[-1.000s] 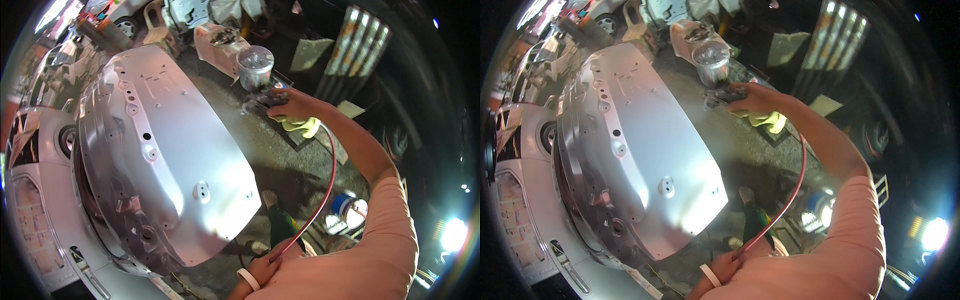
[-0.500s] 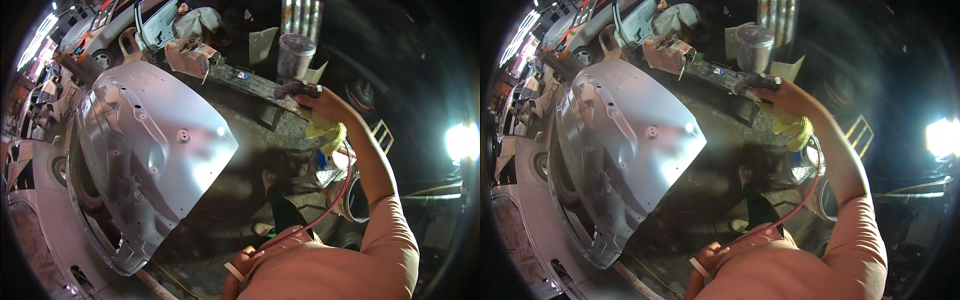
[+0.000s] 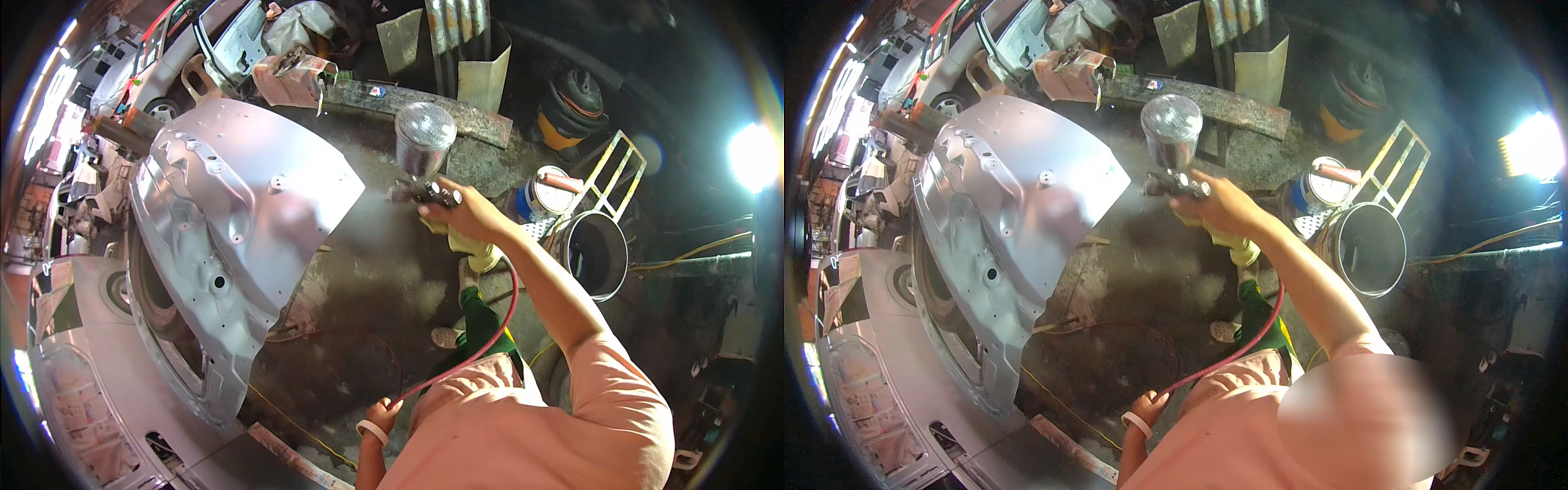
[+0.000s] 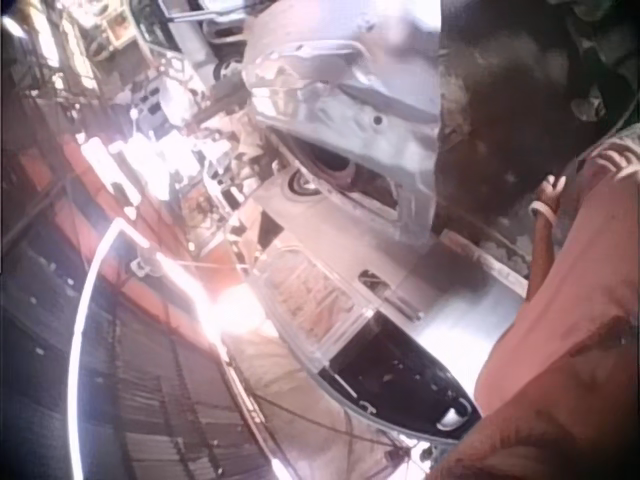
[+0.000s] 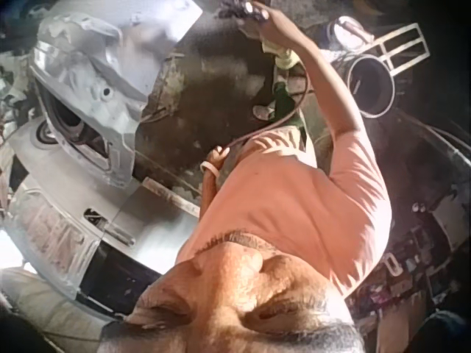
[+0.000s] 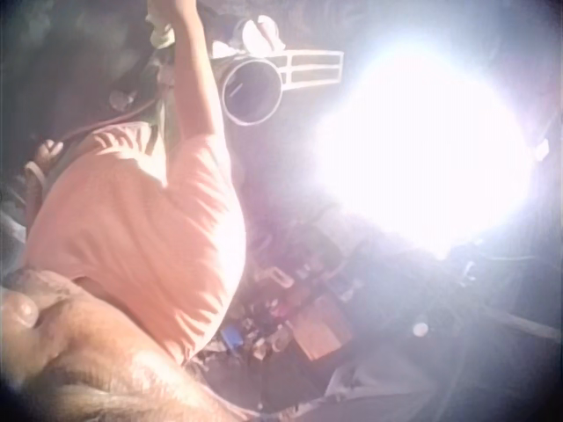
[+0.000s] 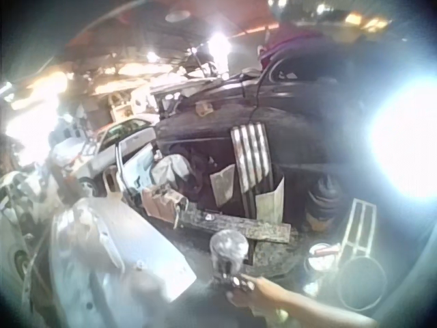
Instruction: The person uses a heat gun to warm a silver car bumper, then switches to a spray gun to apply a coat of paint. The person moves around the bumper to ensure even coverage on the surface.
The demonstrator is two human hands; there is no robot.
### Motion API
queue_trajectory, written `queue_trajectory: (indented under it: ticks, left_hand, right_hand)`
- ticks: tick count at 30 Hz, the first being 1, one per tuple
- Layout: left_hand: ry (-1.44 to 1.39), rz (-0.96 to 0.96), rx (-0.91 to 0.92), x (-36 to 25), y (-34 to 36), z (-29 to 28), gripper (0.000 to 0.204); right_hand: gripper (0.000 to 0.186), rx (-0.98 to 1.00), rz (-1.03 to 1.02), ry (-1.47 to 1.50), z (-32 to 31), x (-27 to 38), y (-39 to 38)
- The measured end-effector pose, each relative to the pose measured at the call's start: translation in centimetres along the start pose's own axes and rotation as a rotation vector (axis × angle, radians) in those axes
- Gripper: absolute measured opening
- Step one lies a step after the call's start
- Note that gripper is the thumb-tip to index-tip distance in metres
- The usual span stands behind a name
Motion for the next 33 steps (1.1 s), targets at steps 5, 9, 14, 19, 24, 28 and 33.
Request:
queue_trajectory:
  ticks: [5,9,14,19,24,28,33]
  left_hand:
    - [-0.002,-0.031,0.145,1.8,-0.7,6.3,0.043]
    - [-0.142,-0.031,0.169,3.8,0.9,11.3,0.037]
    - [-0.232,-0.002,0.156,3.8,0.7,12.1,0.038]
    - [-0.109,-0.002,0.112,3.8,-0.2,10.7,0.043]
    - [-0.092,0.022,0.081,3.0,0.2,10.0,0.043]
    - [-0.179,0.032,0.044,1.7,0.3,7.6,0.041]
    - [-0.222,-0.017,0.043,2.0,1.6,6.5,0.039]
  right_hand:
    - [0.058,0.027,0.006,0.024,0.2,4.3,-10.1]
    - [0.049,-0.095,-0.119,-0.062,1.6,7.2,-12.2]
    - [0.048,-0.136,-0.265,-0.161,7.1,8.3,-13.2]
    - [0.051,0.325,-0.257,-0.033,12.7,10.7,-15.9]
    - [0.051,0.218,-0.181,-0.020,10.9,9.0,-14.1]
    - [0.054,-0.077,-0.006,0.064,5.6,3.2,-9.4]
    - [0.048,-0.428,0.006,0.111,-2.5,-0.5,-8.5]
Point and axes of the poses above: each hand's wrist, its own y-axis towards the middle knuckle, its own z-axis out of the palm, x = y × z, the point moved 10 cm from there along y, towards the middle knuckle, and after that the axes turned 12 degrees about y, right-handed, at the moved point
